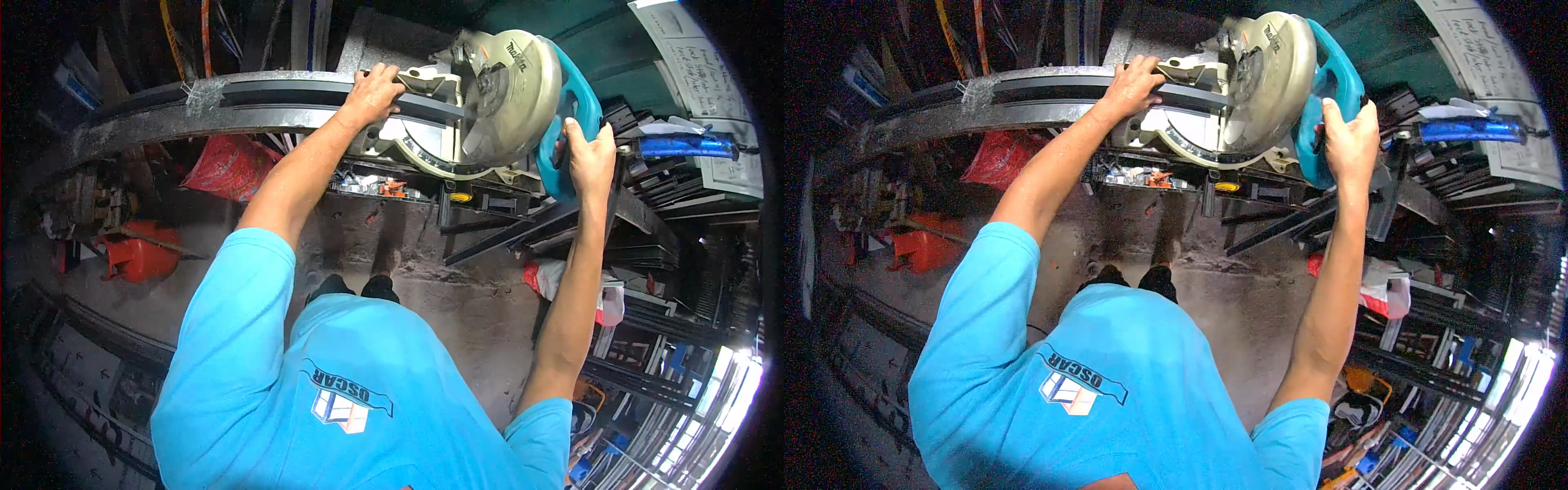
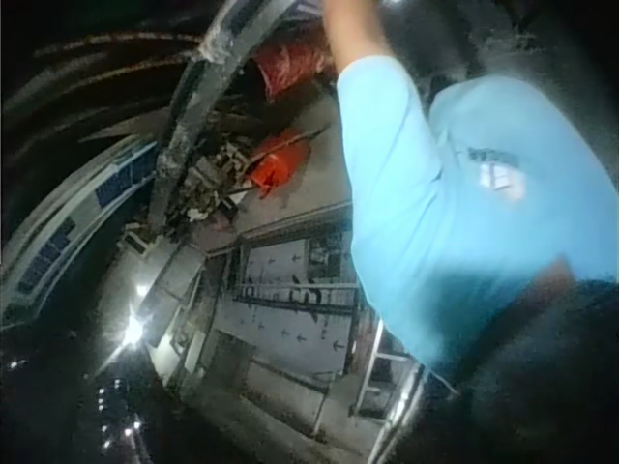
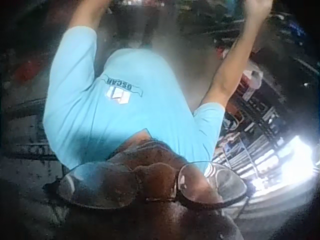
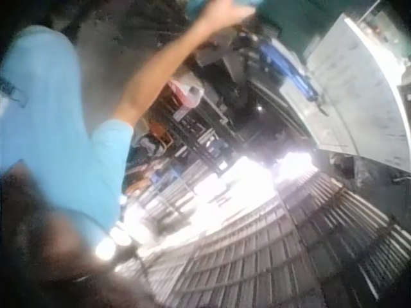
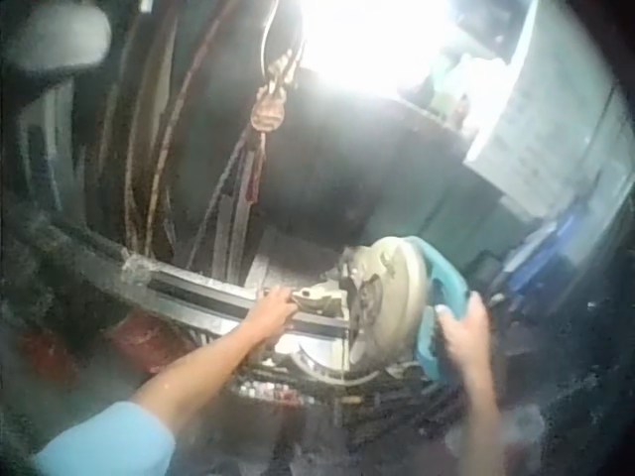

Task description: The person uses a miter saw to cut a long metal frame profile into smaller sections. They measure the profile with a tape measure, position it on the saw, and make multiple cuts, stacking the finished pieces to the side.

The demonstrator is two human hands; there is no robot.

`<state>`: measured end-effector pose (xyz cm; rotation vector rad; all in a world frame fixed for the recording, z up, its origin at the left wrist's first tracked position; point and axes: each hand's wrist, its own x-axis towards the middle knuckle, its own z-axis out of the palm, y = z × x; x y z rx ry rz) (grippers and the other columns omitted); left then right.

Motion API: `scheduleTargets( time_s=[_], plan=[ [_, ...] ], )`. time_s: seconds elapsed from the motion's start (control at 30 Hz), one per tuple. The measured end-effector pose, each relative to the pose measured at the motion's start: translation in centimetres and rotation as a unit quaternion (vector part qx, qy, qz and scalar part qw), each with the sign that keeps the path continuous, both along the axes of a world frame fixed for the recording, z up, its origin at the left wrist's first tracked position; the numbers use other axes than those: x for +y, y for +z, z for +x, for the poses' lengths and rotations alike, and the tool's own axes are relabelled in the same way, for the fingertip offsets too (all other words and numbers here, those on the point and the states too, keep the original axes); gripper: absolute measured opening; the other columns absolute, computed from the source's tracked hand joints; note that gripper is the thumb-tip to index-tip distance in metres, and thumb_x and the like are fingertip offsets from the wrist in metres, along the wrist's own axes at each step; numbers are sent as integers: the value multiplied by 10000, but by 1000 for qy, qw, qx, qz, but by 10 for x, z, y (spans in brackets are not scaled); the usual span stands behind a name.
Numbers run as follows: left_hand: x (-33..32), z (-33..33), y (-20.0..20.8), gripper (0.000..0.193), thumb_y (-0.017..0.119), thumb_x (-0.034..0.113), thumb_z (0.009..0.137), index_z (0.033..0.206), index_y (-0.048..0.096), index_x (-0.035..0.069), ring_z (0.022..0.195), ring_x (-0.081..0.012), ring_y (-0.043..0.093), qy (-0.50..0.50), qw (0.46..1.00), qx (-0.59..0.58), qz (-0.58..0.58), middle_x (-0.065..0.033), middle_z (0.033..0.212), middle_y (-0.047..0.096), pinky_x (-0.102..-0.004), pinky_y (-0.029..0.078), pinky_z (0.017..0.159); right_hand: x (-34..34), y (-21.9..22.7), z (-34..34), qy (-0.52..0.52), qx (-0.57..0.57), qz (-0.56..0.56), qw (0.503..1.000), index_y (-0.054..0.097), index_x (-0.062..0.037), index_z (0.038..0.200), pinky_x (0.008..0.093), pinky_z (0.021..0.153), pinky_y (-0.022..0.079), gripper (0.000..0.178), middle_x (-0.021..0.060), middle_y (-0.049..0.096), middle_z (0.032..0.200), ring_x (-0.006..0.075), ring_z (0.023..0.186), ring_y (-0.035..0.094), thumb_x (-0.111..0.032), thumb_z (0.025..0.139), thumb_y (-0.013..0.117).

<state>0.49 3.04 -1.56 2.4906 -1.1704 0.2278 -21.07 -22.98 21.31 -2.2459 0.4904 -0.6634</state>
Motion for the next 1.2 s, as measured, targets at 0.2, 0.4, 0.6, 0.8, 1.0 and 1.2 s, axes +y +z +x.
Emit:
scheduleTargets(
  time_s=[0.2,0.4,0.6,0.8,1.0,1.2],
  plan=[
    [-4,-3,1,434,888,295,727,1129,762,187,1274,-304,493,18,1000,2,21,-74,1365,548,-576,460,975,4,1,2,-27,16,-22,999,581,6,1041,316,554,545,285,93,705,835,160,605,674,-202,937,747],
    [-9,-9,8,388,864,227,741,1116,773,186,1244,-321,507,46,998,5,45,-104,1247,563,-614,456,972,-19,18,20,4,44,39,998,591,5,1037,315,557,545,287,93,690,824,168,604,669,-211,935,750],
    [-23,-13,8,362,853,186,717,1070,781,159,1194,-326,526,73,995,-15,58,-120,1176,568,-616,465,943,-28,86,45,-4,156,352,923,611,11,1143,408,606,572,714,132,699,858,246,653,669,-670,1029,429],
    [-21,-11,4,346,854,199,705,1041,783,151,1166,-317,535,89,992,-47,72,-109,1160,577,-594,470,908,-28,84,51,7,119,278,953,651,16,929,372,563,544,741,122,662,755,229,596,633,-688,1017,438],
    [-18,-12,1,380,872,230,689,1052,787,162,1180,-306,533,100,989,-67,83,-98,1167,586,-590,461,926,-22,50,35,-18,111,249,962,640,-24,936,364,533,527,693,98,648,722,199,562,608,-673,1032,415],
    [-23,-13,3,374,868,224,689,1048,785,161,1187,-306,535,90,990,-69,80,-100,1183,589,-591,460,926,0,27,7,-50,61,227,971,634,-37,956,331,511,516,650,87,645,724,180,543,596,-630,1064,390]
  ],
)
